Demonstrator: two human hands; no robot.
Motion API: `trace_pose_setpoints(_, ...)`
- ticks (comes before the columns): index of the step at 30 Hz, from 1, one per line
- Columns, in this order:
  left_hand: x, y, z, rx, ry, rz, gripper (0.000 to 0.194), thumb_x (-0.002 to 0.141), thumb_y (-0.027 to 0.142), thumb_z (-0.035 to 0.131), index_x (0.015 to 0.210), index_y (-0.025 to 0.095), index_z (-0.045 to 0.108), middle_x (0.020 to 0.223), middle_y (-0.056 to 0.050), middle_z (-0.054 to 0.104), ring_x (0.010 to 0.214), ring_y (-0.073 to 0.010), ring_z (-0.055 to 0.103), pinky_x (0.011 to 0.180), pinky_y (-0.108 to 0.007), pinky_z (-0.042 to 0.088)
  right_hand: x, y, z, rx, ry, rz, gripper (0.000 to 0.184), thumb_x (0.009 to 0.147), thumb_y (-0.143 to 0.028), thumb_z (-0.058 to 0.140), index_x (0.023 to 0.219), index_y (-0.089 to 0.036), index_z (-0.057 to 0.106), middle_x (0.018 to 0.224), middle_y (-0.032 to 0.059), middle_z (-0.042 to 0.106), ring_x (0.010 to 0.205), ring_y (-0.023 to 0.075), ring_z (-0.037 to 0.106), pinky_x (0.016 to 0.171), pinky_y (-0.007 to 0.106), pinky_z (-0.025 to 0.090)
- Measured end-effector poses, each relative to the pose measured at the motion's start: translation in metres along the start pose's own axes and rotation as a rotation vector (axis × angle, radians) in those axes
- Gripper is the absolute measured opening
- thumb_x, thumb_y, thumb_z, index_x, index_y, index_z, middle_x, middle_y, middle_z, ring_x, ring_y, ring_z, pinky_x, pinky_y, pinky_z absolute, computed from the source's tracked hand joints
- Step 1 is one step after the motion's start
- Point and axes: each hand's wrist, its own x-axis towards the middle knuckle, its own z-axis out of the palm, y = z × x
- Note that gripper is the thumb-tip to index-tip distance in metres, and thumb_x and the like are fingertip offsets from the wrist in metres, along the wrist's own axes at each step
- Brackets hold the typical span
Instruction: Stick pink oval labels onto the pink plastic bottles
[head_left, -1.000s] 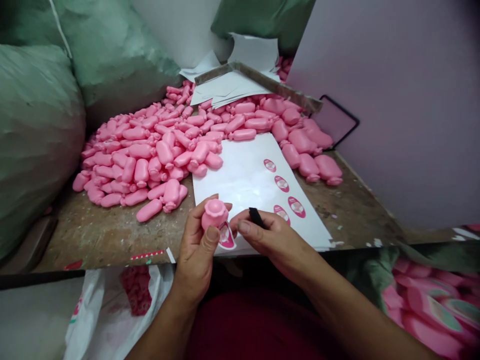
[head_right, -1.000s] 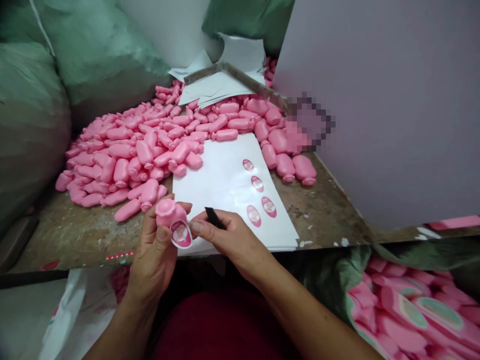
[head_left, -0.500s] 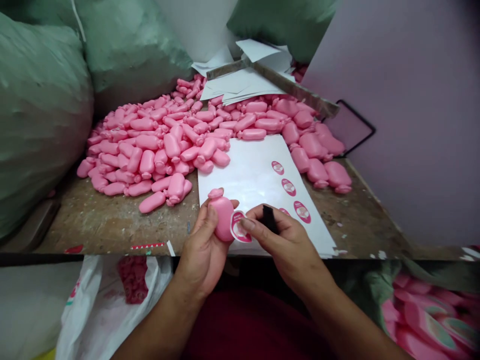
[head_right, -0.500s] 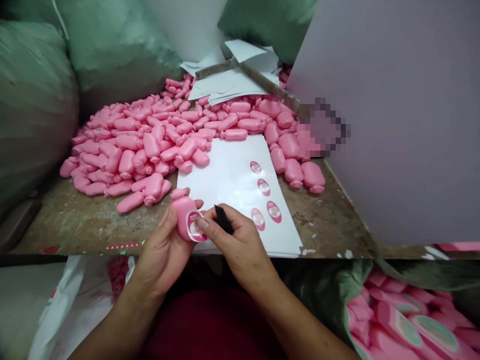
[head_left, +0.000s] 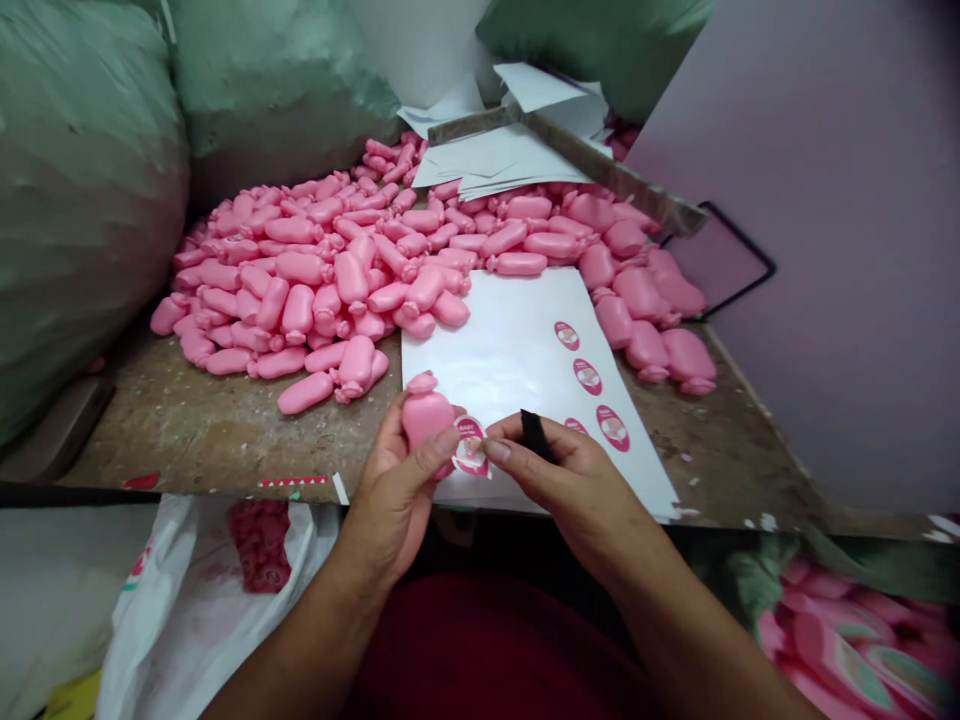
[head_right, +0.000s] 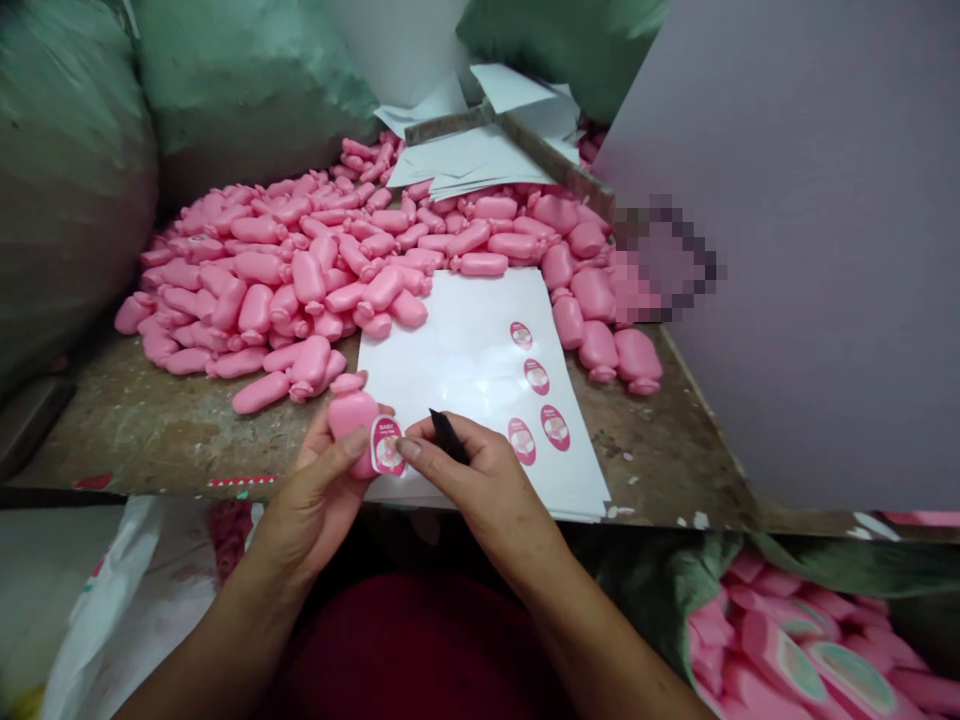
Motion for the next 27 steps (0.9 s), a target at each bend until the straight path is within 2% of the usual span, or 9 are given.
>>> trace_pose_setpoints(4,0.003,0.004,-0.002,0.175,0.044,0.108,0.061,0.069,0.017,0.084,0.122,0.025,0.055,0.082,0.006,0.067,0.073,-0.0082,0.063,0.073,-0.021,0.051,-0.001,-0.004,0.000,-0.021,-0.021,0.045,0.023,0.073,-0.041,0.074,0.074,-0.020,0.065,0.069,-0.0029,0.056,0.063,0.0119,0.047,0.060,0.026,0.040)
trace_pose_setpoints(8,0.003,0.004,0.001,0.183,0.029,0.164,0.060,0.068,0.013,0.082,0.120,0.025,0.052,0.080,0.007,0.065,0.069,-0.0076,0.062,0.068,-0.020,0.051,-0.002,-0.002,0.002,0.005,-0.048,0.059,0.026,0.069,-0.041,0.079,0.074,-0.019,0.065,0.074,-0.0016,0.061,0.070,0.0137,0.052,0.066,0.027,0.043)
trace_pose_setpoints(11,-0.001,0.006,0.004,0.202,0.065,0.225,0.060,0.069,0.014,0.082,0.119,0.026,0.051,0.079,0.007,0.065,0.070,-0.0077,0.061,0.071,-0.021,0.052,-0.003,0.004,-0.001,0.074,-0.017,0.087,0.034,0.071,-0.044,0.079,0.094,-0.020,0.069,0.077,-0.0020,0.062,0.069,0.0132,0.053,0.065,0.027,0.042)
trace_pose_setpoints(14,-0.004,0.010,0.008,0.196,0.101,0.291,0.059,0.067,0.014,0.084,0.115,0.028,0.051,0.081,0.008,0.065,0.073,-0.0088,0.062,0.074,-0.023,0.053,-0.005,0.006,-0.005,0.105,0.074,0.136,0.047,0.074,-0.050,0.077,0.110,-0.022,0.067,0.076,-0.0032,0.057,0.062,0.0112,0.047,0.059,0.026,0.037)
trace_pose_setpoints(16,-0.004,0.011,0.010,0.169,0.096,0.290,0.057,0.066,0.014,0.084,0.111,0.027,0.052,0.081,0.007,0.065,0.073,-0.0090,0.062,0.074,-0.024,0.053,-0.005,0.003,-0.006,0.072,0.074,0.105,0.042,0.075,-0.052,0.076,0.103,-0.021,0.069,0.076,-0.0020,0.057,0.064,0.0122,0.047,0.059,0.027,0.038)
trace_pose_setpoints(19,0.000,0.010,0.011,0.119,0.084,0.225,0.055,0.065,0.014,0.084,0.110,0.025,0.053,0.082,0.007,0.065,0.073,-0.0082,0.062,0.073,-0.022,0.052,-0.006,-0.003,-0.002,0.028,-0.044,0.046,0.031,0.073,-0.047,0.079,0.083,-0.019,0.068,0.075,-0.0010,0.059,0.070,0.0140,0.050,0.064,0.027,0.041)
trace_pose_setpoints(21,0.002,0.007,0.010,0.097,0.094,0.201,0.057,0.065,0.014,0.084,0.112,0.024,0.054,0.084,0.007,0.065,0.074,-0.0076,0.061,0.073,-0.020,0.051,-0.006,-0.003,0.001,0.010,-0.103,0.037,0.028,0.074,-0.044,0.077,0.078,-0.019,0.066,0.076,-0.0008,0.059,0.071,0.0140,0.050,0.066,0.028,0.042)
trace_pose_setpoints(24,0.003,0.004,0.006,0.137,0.124,0.231,0.057,0.065,0.014,0.085,0.113,0.024,0.056,0.086,0.006,0.064,0.076,-0.0076,0.061,0.073,-0.020,0.051,-0.007,0.002,0.002,-0.038,-0.099,0.042,0.025,0.079,-0.043,0.072,0.082,-0.018,0.069,0.078,-0.0001,0.060,0.072,0.0145,0.051,0.067,0.029,0.042)
trace_pose_setpoints(27,-0.002,0.004,0.004,0.255,0.151,0.339,0.055,0.067,0.017,0.085,0.114,0.027,0.058,0.088,0.006,0.065,0.077,-0.0084,0.062,0.075,-0.022,0.052,-0.010,0.006,-0.002,-0.086,-0.080,0.085,0.032,0.078,-0.045,0.072,0.097,-0.019,0.072,0.075,-0.0010,0.057,0.068,0.0144,0.050,0.062,0.028,0.041)
